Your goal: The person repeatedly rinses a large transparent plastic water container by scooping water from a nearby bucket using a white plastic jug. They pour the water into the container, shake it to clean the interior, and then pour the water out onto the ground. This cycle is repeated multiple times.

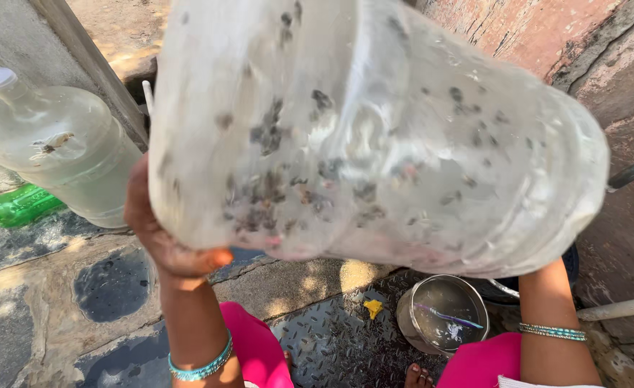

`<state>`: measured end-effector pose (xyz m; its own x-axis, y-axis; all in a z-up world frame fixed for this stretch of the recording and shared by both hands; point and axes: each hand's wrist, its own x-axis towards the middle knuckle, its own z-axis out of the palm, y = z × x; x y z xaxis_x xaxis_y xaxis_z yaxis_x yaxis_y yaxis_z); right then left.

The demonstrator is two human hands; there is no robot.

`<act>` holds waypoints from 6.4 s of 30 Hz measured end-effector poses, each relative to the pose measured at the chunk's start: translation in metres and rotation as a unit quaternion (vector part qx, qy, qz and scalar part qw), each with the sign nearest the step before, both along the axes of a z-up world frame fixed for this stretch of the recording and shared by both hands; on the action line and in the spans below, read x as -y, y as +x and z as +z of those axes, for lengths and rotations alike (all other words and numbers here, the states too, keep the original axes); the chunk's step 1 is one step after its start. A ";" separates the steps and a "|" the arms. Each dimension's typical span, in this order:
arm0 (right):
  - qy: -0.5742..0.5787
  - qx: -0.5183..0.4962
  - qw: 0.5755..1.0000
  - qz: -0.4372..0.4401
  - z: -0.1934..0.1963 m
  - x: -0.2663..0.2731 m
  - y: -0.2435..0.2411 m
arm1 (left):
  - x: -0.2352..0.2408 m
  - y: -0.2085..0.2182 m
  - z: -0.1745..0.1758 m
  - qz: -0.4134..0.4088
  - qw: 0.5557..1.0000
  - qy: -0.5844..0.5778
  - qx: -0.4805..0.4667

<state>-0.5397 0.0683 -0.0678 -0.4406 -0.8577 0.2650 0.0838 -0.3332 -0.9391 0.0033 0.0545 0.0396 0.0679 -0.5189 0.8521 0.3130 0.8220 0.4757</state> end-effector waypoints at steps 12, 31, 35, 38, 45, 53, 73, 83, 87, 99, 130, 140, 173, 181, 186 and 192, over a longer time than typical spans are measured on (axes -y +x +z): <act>0.504 -0.136 0.852 -0.029 -0.120 -0.009 -0.044 | 0.115 0.010 -0.144 0.227 0.661 0.535 0.475; 0.081 0.036 0.996 0.014 -0.012 -0.008 -0.012 | 0.054 0.009 -0.066 0.115 0.962 0.242 0.049; 0.366 -0.017 0.931 0.003 -0.078 -0.008 -0.049 | 0.091 0.004 -0.111 0.227 0.821 0.473 0.228; 0.524 -0.066 0.849 -0.025 -0.117 0.000 -0.058 | 0.110 -0.002 -0.133 0.244 0.626 0.563 0.481; 0.114 0.000 0.988 -0.105 -0.051 -0.002 -0.047 | 0.096 0.014 -0.110 0.117 0.875 0.454 0.125; -0.142 0.006 0.990 0.011 0.052 -0.026 0.037 | 0.025 0.011 -0.034 0.039 0.993 0.105 0.032; 0.483 -0.144 0.863 0.026 -0.114 0.012 -0.067 | 0.104 0.009 -0.109 0.187 0.738 0.532 0.371; -0.127 0.007 0.992 0.009 0.049 -0.031 0.012 | 0.003 0.026 -0.019 -0.007 0.996 0.083 0.019; -0.051 -0.006 0.998 -0.022 0.035 -0.026 0.001 | 0.001 0.011 -0.014 -0.011 0.997 0.059 0.041; 0.598 -0.134 0.790 0.019 -0.125 -0.007 -0.065 | 0.105 -0.006 -0.123 0.196 0.626 0.577 0.487; 0.539 -0.140 0.830 -0.004 -0.114 -0.013 -0.069 | 0.102 -0.017 -0.127 0.265 0.646 0.522 0.491; -0.064 -0.061 0.993 -0.080 0.033 -0.043 -0.033 | -0.045 -0.034 0.025 0.022 0.973 0.217 0.081; 0.417 -0.142 0.891 -0.112 -0.045 -0.034 -0.037 | 0.074 -0.016 -0.083 0.161 0.825 0.491 0.229; 0.172 -0.165 0.963 -0.128 -0.043 -0.036 -0.038 | 0.086 -0.015 -0.096 0.151 0.879 0.422 0.162; -0.148 -0.026 0.989 -0.010 0.006 -0.039 -0.031 | 0.025 0.001 -0.010 0.002 0.992 0.121 -0.035; -0.092 -0.019 0.995 -0.029 0.031 -0.020 -0.009 | -0.026 -0.012 0.013 0.046 0.998 -0.043 0.012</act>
